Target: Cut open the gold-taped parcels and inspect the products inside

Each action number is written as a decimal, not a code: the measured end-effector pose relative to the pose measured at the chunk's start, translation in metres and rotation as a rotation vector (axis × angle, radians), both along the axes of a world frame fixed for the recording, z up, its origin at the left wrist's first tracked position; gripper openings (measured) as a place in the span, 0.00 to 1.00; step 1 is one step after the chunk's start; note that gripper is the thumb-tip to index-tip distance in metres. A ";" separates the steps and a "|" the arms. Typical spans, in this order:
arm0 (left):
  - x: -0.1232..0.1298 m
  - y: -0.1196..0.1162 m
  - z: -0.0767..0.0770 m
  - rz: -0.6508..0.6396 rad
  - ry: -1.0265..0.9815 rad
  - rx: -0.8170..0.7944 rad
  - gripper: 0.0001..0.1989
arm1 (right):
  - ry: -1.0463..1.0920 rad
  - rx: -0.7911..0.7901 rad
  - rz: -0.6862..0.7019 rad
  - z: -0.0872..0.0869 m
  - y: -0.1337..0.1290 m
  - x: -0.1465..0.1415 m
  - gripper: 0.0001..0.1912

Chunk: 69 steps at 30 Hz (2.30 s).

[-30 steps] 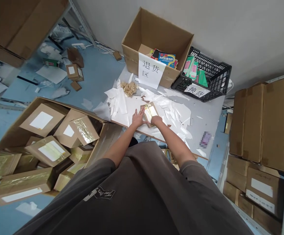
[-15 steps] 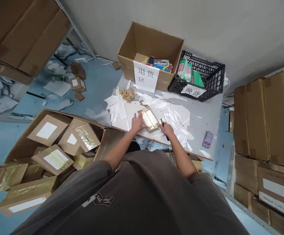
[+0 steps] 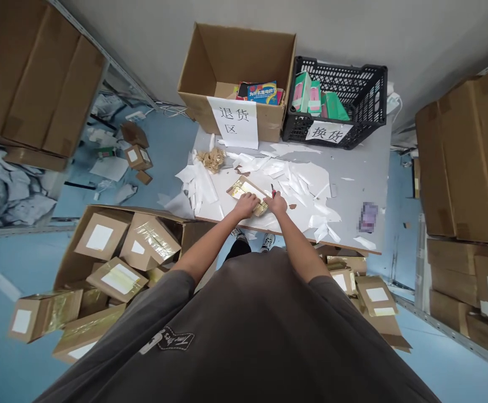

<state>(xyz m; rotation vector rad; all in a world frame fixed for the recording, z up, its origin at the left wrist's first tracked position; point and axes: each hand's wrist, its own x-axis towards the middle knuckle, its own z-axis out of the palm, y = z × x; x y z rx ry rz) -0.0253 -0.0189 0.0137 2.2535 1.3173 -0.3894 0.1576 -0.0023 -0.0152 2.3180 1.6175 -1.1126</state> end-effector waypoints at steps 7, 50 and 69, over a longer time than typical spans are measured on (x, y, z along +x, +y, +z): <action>-0.004 0.002 0.001 0.012 -0.049 0.001 0.29 | 0.084 0.043 0.027 0.002 -0.013 0.010 0.27; 0.023 -0.013 -0.010 0.248 0.002 -0.037 0.42 | 0.458 -0.213 0.066 0.026 -0.095 0.070 0.14; -0.011 -0.005 -0.070 0.186 -0.207 0.201 0.28 | 0.013 0.061 0.368 0.026 -0.077 0.046 0.22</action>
